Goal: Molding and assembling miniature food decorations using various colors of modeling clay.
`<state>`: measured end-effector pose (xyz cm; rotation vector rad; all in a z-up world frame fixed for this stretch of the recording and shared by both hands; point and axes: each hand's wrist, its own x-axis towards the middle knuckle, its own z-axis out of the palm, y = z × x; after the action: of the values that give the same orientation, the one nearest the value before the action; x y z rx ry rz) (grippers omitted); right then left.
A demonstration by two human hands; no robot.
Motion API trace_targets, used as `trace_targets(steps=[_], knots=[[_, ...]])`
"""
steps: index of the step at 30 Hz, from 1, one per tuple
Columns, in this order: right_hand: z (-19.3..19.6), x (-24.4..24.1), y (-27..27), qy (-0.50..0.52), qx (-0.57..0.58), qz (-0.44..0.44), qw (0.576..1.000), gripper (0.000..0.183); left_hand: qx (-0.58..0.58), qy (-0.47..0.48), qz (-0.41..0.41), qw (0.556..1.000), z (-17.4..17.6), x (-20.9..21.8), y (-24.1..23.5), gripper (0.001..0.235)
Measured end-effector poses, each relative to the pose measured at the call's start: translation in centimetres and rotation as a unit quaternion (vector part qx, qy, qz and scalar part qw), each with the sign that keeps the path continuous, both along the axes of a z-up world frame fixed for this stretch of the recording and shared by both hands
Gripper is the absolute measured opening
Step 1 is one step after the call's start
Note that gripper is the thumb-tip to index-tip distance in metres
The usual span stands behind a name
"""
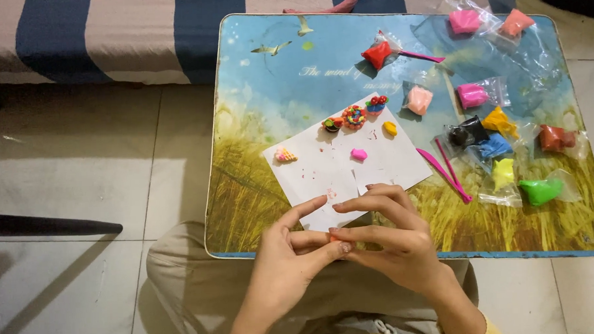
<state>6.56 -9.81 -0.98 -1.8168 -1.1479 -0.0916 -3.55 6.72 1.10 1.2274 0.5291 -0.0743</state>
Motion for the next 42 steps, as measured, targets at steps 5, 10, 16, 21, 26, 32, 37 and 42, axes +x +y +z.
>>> trace_targets(steps=[5,10,16,21,26,32,37,42], knots=[[-0.7,-0.1,-0.1,0.024,0.01,-0.007,1.0,0.027,-0.03,-0.003,0.0,1.0,-1.0,0.0,0.1,0.069],[0.0,0.0,-0.2,0.018,0.004,0.01,1.0,0.028,-0.04,0.005,-0.062,0.997,0.2,0.5,0.3,0.068],[-0.2,0.1,-0.8,0.005,0.009,-0.005,1.0,0.033,-0.031,0.013,-0.062,0.997,0.4,1.0,0.2,0.07],[-0.2,-0.2,-1.1,0.013,0.015,-0.009,1.0,0.026,0.004,0.007,-0.072,0.997,0.4,1.0,-0.3,0.076],[-0.9,-0.2,-0.8,0.008,0.028,-0.005,1.0,0.026,0.005,0.01,-0.07,0.998,0.4,0.9,-0.1,0.075],[-1.6,-0.7,0.4,0.025,0.037,-0.001,0.999,0.021,0.007,-0.026,-0.056,0.998,-0.6,0.3,0.9,0.074],[-0.6,-0.5,1.4,0.081,-0.007,0.007,0.997,0.063,-0.036,0.005,-0.036,0.999,-1.0,0.3,2.8,0.077],[0.1,-0.1,2.0,0.101,-0.023,-0.031,0.994,0.031,-0.019,0.024,-0.028,0.999,-0.8,0.3,4.0,0.076]])
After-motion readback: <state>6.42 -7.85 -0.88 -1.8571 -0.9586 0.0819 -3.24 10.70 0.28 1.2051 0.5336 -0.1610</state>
